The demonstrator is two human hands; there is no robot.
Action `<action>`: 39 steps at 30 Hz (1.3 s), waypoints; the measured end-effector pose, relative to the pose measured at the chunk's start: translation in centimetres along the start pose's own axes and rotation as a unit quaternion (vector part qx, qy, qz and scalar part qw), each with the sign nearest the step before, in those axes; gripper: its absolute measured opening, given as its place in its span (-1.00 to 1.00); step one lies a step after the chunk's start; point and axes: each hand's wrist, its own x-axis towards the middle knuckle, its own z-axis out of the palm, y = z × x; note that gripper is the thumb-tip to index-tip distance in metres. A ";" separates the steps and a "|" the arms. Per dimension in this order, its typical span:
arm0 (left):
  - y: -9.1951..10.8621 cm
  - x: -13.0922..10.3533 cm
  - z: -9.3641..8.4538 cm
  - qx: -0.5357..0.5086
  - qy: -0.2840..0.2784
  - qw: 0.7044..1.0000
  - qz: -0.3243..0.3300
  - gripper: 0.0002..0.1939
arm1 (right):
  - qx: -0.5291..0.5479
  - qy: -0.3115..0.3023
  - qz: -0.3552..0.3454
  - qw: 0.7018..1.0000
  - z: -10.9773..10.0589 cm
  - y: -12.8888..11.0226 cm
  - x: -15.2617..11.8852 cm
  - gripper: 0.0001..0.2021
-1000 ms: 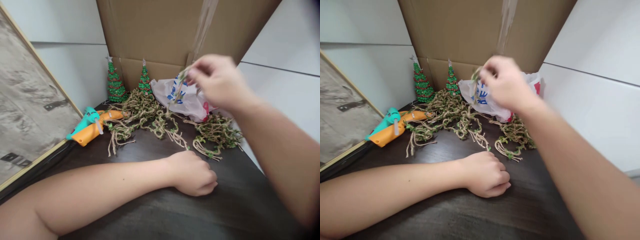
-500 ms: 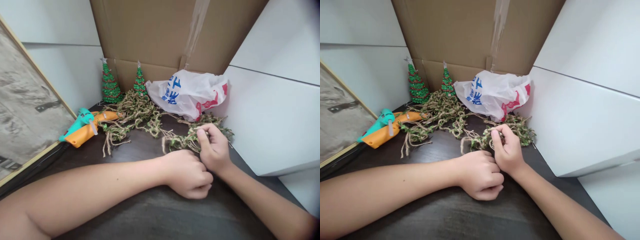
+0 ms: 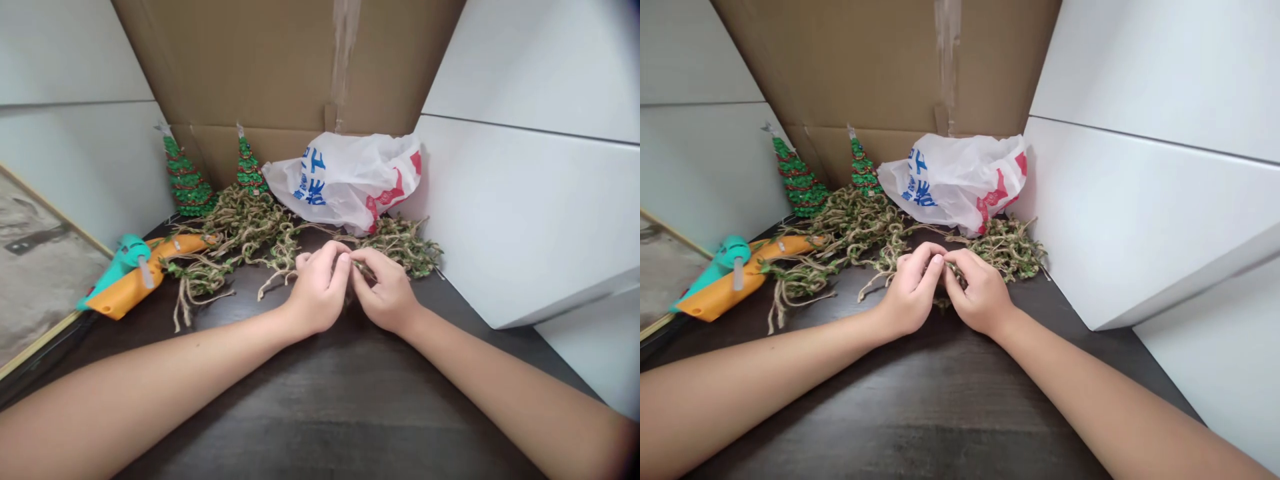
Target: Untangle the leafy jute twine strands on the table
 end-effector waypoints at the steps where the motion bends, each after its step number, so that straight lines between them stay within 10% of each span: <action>1: 0.0 0.1 0.0 -0.003 -0.009 1.000 -0.013 -0.82 | -0.003 -0.002 0.014 1.000 0.0 0.2 0.0 -0.83; 8: -1.3 0.3 0.4 -0.066 0.079 0.992 -0.068 -0.87 | 0.007 0.016 0.061 0.998 -0.2 1.0 0.4 -0.76; 39: -0.6 0.5 0.1 -0.030 0.015 0.998 -0.059 -0.85 | 0.010 -0.031 0.107 0.994 -0.3 0.5 0.7 -0.84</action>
